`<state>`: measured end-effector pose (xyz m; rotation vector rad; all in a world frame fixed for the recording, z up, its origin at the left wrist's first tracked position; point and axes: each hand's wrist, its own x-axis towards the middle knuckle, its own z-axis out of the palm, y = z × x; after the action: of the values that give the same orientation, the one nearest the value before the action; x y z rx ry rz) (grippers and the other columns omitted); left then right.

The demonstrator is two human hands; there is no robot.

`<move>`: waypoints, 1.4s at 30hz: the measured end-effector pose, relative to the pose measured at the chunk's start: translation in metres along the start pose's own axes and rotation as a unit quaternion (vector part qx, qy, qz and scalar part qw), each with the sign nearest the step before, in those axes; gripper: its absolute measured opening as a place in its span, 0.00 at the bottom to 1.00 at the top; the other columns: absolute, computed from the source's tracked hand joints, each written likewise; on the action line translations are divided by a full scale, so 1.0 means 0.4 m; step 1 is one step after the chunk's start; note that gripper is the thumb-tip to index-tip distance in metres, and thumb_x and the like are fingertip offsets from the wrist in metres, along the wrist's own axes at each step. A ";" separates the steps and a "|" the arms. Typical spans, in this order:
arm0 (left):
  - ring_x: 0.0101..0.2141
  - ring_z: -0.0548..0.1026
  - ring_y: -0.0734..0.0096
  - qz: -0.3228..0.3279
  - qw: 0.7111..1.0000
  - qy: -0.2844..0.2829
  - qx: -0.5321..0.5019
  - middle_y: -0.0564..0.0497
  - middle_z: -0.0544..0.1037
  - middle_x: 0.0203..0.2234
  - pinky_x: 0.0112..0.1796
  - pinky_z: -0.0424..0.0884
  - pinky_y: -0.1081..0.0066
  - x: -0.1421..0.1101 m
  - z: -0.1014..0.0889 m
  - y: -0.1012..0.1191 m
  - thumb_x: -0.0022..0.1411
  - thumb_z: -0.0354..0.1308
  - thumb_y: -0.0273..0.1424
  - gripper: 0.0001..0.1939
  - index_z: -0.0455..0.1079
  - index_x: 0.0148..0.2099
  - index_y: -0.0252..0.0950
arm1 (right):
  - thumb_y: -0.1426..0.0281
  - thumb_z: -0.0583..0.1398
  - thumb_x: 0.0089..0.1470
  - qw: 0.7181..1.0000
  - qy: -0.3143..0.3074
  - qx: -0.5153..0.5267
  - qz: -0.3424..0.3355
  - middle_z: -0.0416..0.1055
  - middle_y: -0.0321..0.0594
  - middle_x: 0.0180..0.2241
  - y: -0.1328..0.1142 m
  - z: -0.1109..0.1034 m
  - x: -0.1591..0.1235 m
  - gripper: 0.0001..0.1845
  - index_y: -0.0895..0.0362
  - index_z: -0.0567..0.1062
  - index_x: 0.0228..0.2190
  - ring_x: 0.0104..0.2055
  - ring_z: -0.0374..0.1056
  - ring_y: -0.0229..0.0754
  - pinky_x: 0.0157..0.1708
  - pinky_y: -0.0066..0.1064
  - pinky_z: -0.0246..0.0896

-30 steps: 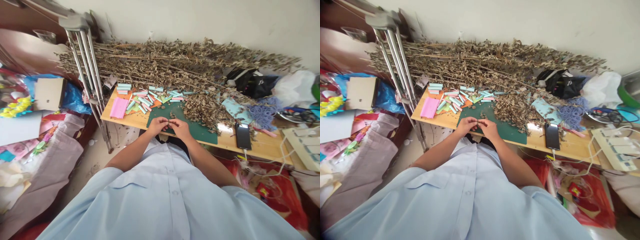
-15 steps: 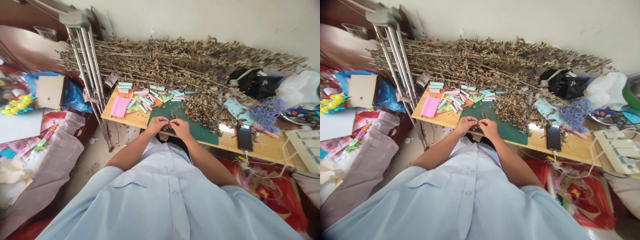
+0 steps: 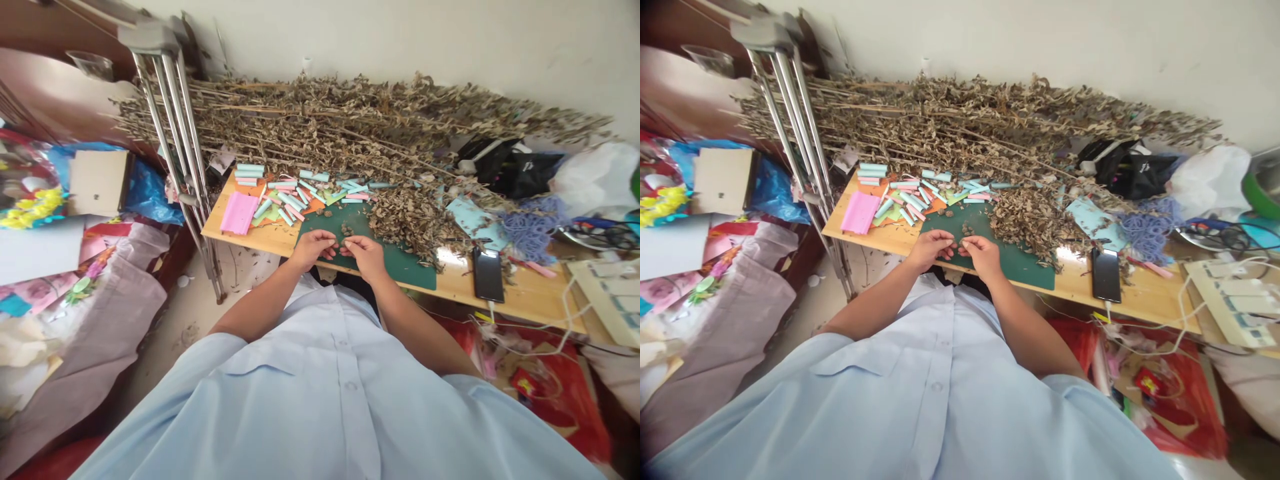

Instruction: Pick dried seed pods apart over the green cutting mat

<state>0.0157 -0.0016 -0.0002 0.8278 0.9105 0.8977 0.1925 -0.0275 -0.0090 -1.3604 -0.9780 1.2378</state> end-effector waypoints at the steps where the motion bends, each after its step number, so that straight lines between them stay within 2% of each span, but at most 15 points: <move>1: 0.24 0.78 0.74 0.000 1.000 0.001 0.004 0.48 0.81 0.30 0.26 0.75 0.72 -0.001 0.002 0.002 0.53 0.72 0.36 0.19 0.73 0.43 0.30 | 0.55 0.70 0.46 1.000 0.001 -0.004 -0.003 0.79 0.36 0.28 0.000 0.000 -0.001 0.17 0.54 0.80 0.33 0.32 0.79 0.45 0.39 0.42 0.80; 7: 0.23 0.76 0.76 0.003 1.000 0.013 0.026 0.51 0.79 0.26 0.25 0.74 0.75 -0.001 0.013 0.007 0.56 0.71 0.36 0.15 0.75 0.40 0.30 | 0.55 0.68 0.49 0.998 -0.018 -0.044 -0.033 0.80 0.38 0.30 -0.004 0.014 -0.005 0.15 0.53 0.81 0.33 0.32 0.77 0.45 0.39 0.41 0.79; 15: 0.26 0.79 0.73 0.014 1.000 -0.010 0.020 0.49 0.81 0.26 0.29 0.76 0.73 0.004 -0.004 -0.020 0.54 0.72 0.32 0.19 0.75 0.46 0.28 | 0.57 0.68 0.48 0.996 -0.024 -0.078 -0.044 0.80 0.37 0.29 -0.012 0.022 -0.009 0.13 0.52 0.82 0.33 0.31 0.76 0.45 0.39 0.41 0.77; 21: 0.23 0.78 0.73 0.007 0.999 0.019 0.050 0.51 0.80 0.23 0.26 0.75 0.74 0.003 0.010 -0.020 0.58 0.69 0.27 0.13 0.74 0.44 0.28 | 0.60 0.67 0.50 0.992 -0.031 -0.109 -0.057 0.81 0.38 0.29 -0.005 0.014 -0.008 0.11 0.53 0.83 0.33 0.32 0.77 0.46 0.39 0.39 0.75; 31: 0.23 0.79 0.73 -0.013 0.997 0.001 0.082 0.51 0.79 0.23 0.27 0.76 0.73 -0.007 0.012 -0.003 0.59 0.66 0.24 0.10 0.73 0.43 0.27 | 0.63 0.62 0.54 0.958 -0.063 -0.236 -0.150 0.81 0.40 0.33 0.002 -0.006 0.001 0.09 0.53 0.82 0.32 0.34 0.76 0.46 0.39 0.38 0.72; 34: 0.23 0.79 0.73 -0.008 0.997 -0.017 0.081 0.51 0.79 0.23 0.28 0.77 0.73 -0.007 0.005 -0.003 0.58 0.66 0.25 0.10 0.73 0.42 0.27 | 0.62 0.63 0.53 0.966 -0.065 -0.214 -0.130 0.80 0.39 0.30 0.005 -0.003 0.001 0.09 0.53 0.81 0.31 0.32 0.76 0.45 0.37 0.37 0.72; 38: 0.24 0.80 0.71 -0.005 0.998 -0.047 0.048 0.49 0.81 0.26 0.28 0.77 0.72 -0.006 -0.003 -0.002 0.55 0.71 0.30 0.18 0.70 0.45 0.30 | 0.62 0.64 0.51 0.985 -0.066 -0.145 -0.068 0.79 0.38 0.26 -0.007 0.005 -0.003 0.09 0.53 0.80 0.31 0.29 0.76 0.44 0.35 0.37 0.73; 42: 0.24 0.80 0.70 -0.002 0.998 -0.051 0.026 0.49 0.81 0.25 0.28 0.77 0.72 -0.005 -0.005 0.000 0.53 0.73 0.32 0.20 0.69 0.42 0.30 | 0.60 0.66 0.51 0.988 -0.070 -0.119 -0.064 0.79 0.38 0.27 -0.020 0.007 -0.007 0.10 0.54 0.80 0.31 0.31 0.76 0.44 0.37 0.37 0.75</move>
<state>0.0132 -0.0028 -0.0005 0.9071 0.8490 0.8237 0.1897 -0.0283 -0.0004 -1.3825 -1.3252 1.1592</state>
